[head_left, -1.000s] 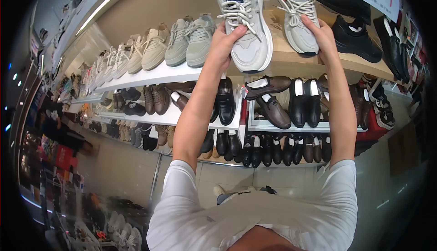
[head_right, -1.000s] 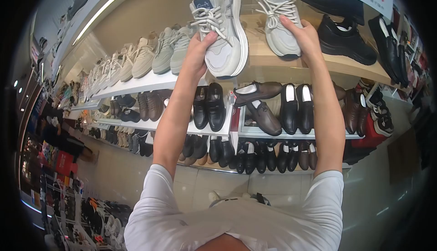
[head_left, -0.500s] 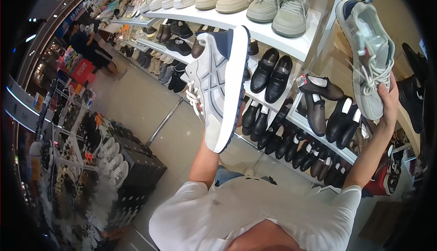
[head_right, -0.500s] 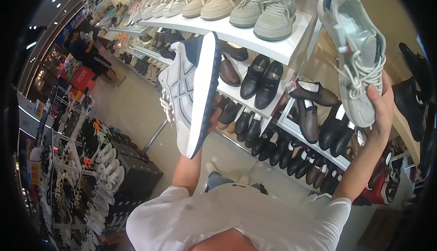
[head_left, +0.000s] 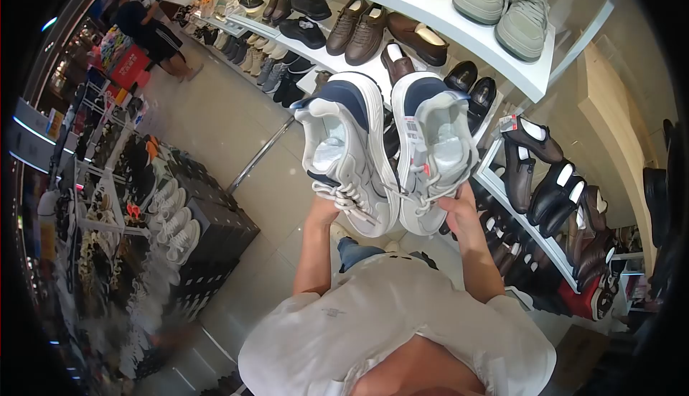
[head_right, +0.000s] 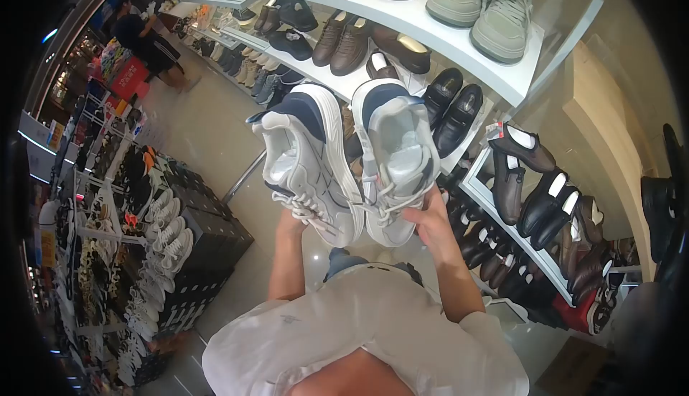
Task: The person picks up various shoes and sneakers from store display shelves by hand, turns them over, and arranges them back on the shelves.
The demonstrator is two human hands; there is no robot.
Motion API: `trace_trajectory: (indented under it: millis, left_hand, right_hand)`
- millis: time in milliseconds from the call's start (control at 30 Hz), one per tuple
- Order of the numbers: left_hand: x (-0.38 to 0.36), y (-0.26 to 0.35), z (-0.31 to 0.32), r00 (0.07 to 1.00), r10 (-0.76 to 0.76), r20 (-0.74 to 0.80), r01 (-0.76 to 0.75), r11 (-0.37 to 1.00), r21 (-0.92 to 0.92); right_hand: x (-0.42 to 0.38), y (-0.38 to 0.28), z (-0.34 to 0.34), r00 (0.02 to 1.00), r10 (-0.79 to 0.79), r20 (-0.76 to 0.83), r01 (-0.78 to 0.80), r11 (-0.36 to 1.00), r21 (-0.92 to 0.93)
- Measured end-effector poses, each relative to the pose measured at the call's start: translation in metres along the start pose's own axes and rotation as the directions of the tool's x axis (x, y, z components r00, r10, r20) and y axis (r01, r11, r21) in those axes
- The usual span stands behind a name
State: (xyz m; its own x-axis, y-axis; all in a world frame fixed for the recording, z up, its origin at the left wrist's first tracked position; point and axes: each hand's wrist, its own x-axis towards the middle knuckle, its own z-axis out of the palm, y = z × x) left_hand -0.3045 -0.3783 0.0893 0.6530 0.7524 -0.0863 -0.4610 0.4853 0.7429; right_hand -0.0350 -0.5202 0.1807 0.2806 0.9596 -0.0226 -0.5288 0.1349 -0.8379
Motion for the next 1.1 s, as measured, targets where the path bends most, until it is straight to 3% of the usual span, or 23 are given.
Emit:
trace_trajectory:
  millis: [100, 133, 233, 300, 367, 433, 500, 533, 633, 700, 767, 833, 900, 967, 1000, 1033, 1100]
  left_hand:
    - [-0.021, 0.035, 0.021, 0.990, 0.102, -0.095, -0.072, 0.957, 0.280]
    - [-0.023, 0.038, 0.018, 0.985, 0.166, -0.048, -0.130, 0.896, 0.423]
    - [-0.031, 0.053, 0.005, 0.985, 0.170, 0.014, -0.150, 0.824, 0.546]
    - [-0.043, 0.060, 0.000, 0.995, 0.092, -0.041, -0.057, 0.849, 0.525]
    - [-0.045, 0.076, 0.003, 0.978, 0.191, -0.079, -0.117, 0.826, 0.552]
    - [-0.049, 0.085, -0.016, 0.974, 0.218, -0.056, -0.148, 0.805, 0.574]
    - [-0.053, 0.101, -0.033, 0.958, 0.288, -0.016, -0.277, 0.935, 0.222]
    - [-0.057, 0.106, -0.042, 0.953, 0.301, -0.027, -0.288, 0.931, 0.223]
    - [-0.061, 0.112, -0.077, 0.955, 0.055, -0.292, 0.012, 0.975, 0.221]
    - [-0.063, 0.108, -0.101, 0.954, 0.133, -0.268, -0.066, 0.967, 0.244]
    - [-0.068, 0.103, -0.122, 0.954, 0.073, -0.290, -0.099, 0.992, -0.078]
    - [-0.072, 0.091, -0.148, 0.954, 0.137, -0.267, -0.238, 0.888, -0.394]
    - [-0.067, 0.085, -0.152, 0.908, 0.173, -0.382, -0.379, 0.727, -0.572]
    - [-0.065, 0.109, -0.141, 0.879, 0.244, -0.409, -0.468, 0.601, -0.648]
    - [-0.067, 0.118, -0.142, 0.867, 0.307, -0.392, -0.498, 0.540, -0.678]
    - [-0.072, 0.120, -0.150, 0.864, 0.307, -0.400, -0.504, 0.537, -0.676]
    - [-0.091, 0.120, -0.167, 0.756, 0.427, -0.496, -0.649, 0.586, -0.485]
  right_hand:
    - [0.013, 0.006, 0.014, 0.983, 0.145, 0.113, -0.135, 0.986, -0.093]
    - [0.013, 0.007, 0.022, 0.977, 0.183, 0.109, -0.163, 0.972, -0.171]
    - [0.023, 0.022, 0.021, 0.956, 0.254, 0.146, -0.202, 0.933, -0.298]
    - [0.036, 0.048, 0.015, 0.937, 0.285, 0.202, -0.233, 0.941, -0.246]
    - [0.053, 0.065, 0.027, 0.948, 0.255, 0.191, -0.207, 0.949, -0.240]
    - [0.066, 0.068, 0.049, 0.910, 0.310, 0.276, -0.272, 0.948, -0.167]
    - [0.084, 0.083, 0.055, 0.889, 0.335, 0.314, -0.280, 0.937, -0.207]
    - [0.089, 0.088, 0.062, 0.882, 0.331, 0.335, -0.251, 0.932, -0.261]
    - [0.107, 0.095, 0.091, 0.837, 0.321, 0.444, -0.163, 0.920, -0.357]
    - [0.115, 0.096, 0.121, 0.836, 0.382, 0.393, -0.195, 0.877, -0.439]
    - [0.129, 0.117, 0.131, 0.839, 0.379, 0.391, -0.206, 0.885, -0.417]
    - [0.138, 0.134, 0.149, 0.809, 0.439, 0.390, -0.343, 0.893, -0.292]
    - [0.143, 0.158, 0.161, 0.775, 0.443, 0.451, -0.383, 0.897, -0.223]
    - [0.150, 0.177, 0.177, 0.765, 0.606, 0.217, -0.635, 0.766, 0.102]
    - [0.151, 0.190, 0.179, 0.634, 0.655, 0.412, -0.773, 0.543, 0.328]
    - [0.154, 0.202, 0.182, 0.466, 0.666, 0.582, -0.871, 0.228, 0.435]
    - [0.156, 0.221, 0.185, 0.379, 0.717, 0.585, -0.861, 0.041, 0.508]
